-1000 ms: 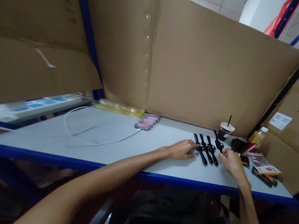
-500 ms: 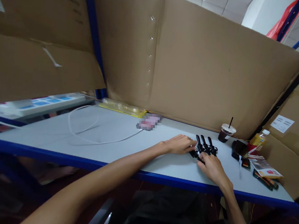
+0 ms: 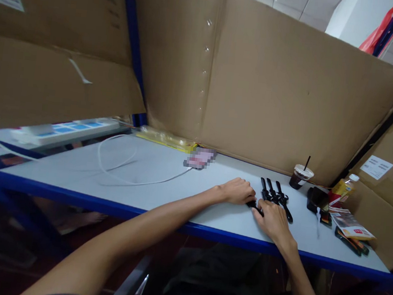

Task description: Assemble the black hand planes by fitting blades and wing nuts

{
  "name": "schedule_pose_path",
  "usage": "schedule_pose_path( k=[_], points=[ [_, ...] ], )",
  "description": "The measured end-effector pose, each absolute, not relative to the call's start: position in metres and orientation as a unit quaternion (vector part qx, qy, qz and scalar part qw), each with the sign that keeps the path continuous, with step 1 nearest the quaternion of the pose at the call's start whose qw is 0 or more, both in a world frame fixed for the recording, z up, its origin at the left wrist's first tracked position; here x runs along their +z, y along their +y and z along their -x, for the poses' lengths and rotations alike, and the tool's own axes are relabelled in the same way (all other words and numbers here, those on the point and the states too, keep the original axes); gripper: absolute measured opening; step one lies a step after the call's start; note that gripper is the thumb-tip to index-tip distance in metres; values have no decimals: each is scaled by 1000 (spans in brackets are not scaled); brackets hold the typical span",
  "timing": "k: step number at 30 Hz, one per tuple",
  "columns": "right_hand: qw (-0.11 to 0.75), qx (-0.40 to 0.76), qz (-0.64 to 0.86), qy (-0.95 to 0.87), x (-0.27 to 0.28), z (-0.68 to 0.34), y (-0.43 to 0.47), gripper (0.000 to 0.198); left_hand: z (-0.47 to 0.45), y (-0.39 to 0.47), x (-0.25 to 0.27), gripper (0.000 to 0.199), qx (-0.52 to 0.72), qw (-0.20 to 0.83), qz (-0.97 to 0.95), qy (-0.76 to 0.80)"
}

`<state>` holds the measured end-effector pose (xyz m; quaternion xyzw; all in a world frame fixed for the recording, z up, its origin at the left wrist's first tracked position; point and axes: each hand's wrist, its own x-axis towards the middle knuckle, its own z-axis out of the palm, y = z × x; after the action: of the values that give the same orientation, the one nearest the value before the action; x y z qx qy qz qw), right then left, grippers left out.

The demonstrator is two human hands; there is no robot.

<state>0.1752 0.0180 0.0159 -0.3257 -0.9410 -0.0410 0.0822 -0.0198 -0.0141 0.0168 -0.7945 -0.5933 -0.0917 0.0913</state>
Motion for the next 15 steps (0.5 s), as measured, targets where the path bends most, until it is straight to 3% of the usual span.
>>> schedule_pose_path(
  k=[9, 15],
  points=[
    [95, -44, 334, -937, 9, -170, 19, 23, 7, -12, 18, 36, -95, 71, 748, -653],
    [86, -40, 340, -936, 11, -168, 13, 24, 10, -8, 19, 22, -101, 49, 693, -712]
  ],
)
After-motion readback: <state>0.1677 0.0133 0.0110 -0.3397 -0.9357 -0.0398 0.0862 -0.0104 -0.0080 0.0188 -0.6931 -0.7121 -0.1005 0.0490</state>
